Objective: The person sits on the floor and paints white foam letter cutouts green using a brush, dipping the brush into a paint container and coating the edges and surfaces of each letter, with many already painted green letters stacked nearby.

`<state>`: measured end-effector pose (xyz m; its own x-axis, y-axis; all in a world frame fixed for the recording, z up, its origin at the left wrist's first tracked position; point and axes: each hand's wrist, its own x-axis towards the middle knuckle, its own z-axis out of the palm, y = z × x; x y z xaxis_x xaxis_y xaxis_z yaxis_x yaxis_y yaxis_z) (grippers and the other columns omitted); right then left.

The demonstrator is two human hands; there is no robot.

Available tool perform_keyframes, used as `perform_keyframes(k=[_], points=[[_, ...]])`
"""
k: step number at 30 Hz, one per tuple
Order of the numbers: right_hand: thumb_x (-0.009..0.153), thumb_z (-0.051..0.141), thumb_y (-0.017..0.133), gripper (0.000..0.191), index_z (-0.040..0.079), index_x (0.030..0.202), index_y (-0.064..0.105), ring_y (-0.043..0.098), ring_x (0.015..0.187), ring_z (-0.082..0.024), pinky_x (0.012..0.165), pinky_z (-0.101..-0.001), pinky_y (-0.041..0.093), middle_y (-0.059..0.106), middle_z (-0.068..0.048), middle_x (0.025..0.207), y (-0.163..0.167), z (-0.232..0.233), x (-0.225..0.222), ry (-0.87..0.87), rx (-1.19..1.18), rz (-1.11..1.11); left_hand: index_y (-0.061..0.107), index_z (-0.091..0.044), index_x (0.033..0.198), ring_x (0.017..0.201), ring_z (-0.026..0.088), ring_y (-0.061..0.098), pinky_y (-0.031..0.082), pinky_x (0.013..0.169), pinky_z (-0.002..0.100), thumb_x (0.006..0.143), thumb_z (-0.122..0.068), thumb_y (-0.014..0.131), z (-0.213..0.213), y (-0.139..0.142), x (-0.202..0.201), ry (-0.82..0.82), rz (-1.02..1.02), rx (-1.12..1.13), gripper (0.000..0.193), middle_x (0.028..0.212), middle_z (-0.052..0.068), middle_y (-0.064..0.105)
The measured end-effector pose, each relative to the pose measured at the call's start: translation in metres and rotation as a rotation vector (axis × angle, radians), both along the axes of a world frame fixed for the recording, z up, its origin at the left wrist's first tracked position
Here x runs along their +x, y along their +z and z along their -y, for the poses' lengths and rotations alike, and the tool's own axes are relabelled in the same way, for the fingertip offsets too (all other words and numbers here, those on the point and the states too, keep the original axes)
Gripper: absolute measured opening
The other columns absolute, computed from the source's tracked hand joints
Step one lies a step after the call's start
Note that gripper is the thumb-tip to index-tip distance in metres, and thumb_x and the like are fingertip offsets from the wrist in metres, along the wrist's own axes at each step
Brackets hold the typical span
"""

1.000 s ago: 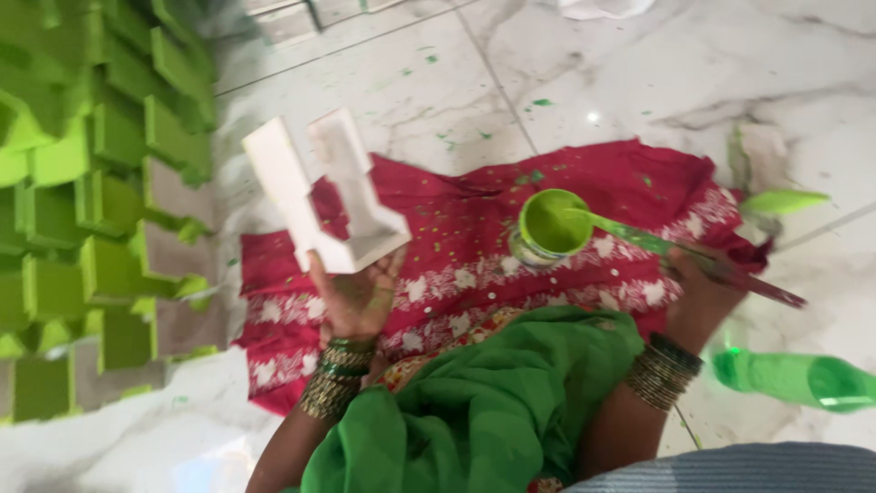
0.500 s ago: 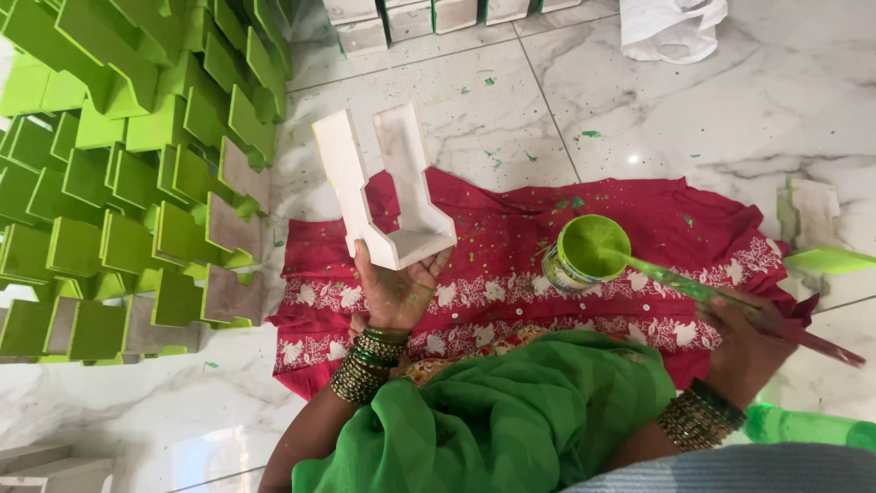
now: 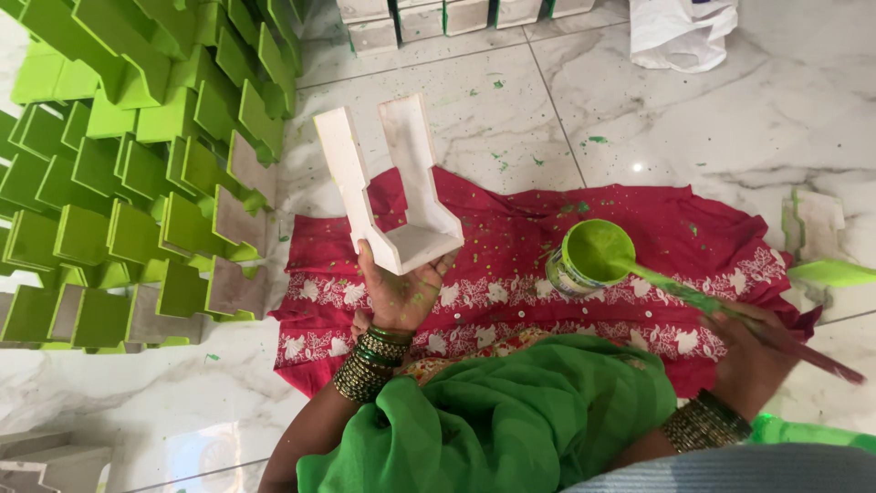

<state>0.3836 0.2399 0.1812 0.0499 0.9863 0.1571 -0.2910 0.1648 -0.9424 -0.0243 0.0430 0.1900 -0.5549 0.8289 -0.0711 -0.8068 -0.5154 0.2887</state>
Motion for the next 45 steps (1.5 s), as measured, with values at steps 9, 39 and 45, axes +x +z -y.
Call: perform_keyframes(k=[9, 39, 45], points=[[0.097, -0.016, 0.065, 0.010, -0.013, 0.106, 0.062, 0.069, 0.116, -0.032, 0.104, -0.0423, 0.059, 0.060, -0.019, 0.113, -0.012, -0.003, 0.016, 0.220, 0.314, 0.163, 0.053, -0.009, 0.139, 0.125, 0.035, 0.058, 0.049, 0.102, 0.054, 0.089, -0.078, 0.054, 0.011, 0.005, 0.004, -0.053, 0.051, 0.054, 0.085, 0.139, 0.013, 0.060], [0.065, -0.004, 0.075, 0.034, 0.002, 0.097, 0.068, 0.068, 0.088, -0.029, 0.082, -0.0407, 0.054, 0.074, -0.016, 0.092, -0.038, 0.011, -0.071, 0.584, 0.302, -0.428, 0.052, -0.005, 0.142, 0.119, 0.024, 0.064, 0.055, 0.102, 0.039, 0.093, -0.072, 0.060, 0.019, -0.002, 0.011, -0.288, 0.101, -0.075, 0.083, 0.132, 0.010, 0.062], [0.076, -0.008, 0.076, 0.022, 0.000, 0.095, 0.068, 0.069, 0.087, -0.027, 0.081, -0.0374, 0.050, 0.074, -0.017, 0.089, -0.038, 0.002, -0.057, 0.492, 0.354, -0.439, 0.052, -0.006, 0.142, 0.119, 0.023, 0.064, 0.055, 0.102, 0.038, 0.093, -0.072, 0.059, 0.021, -0.004, 0.010, -0.279, 0.096, -0.065, 0.082, 0.133, 0.010, 0.062]])
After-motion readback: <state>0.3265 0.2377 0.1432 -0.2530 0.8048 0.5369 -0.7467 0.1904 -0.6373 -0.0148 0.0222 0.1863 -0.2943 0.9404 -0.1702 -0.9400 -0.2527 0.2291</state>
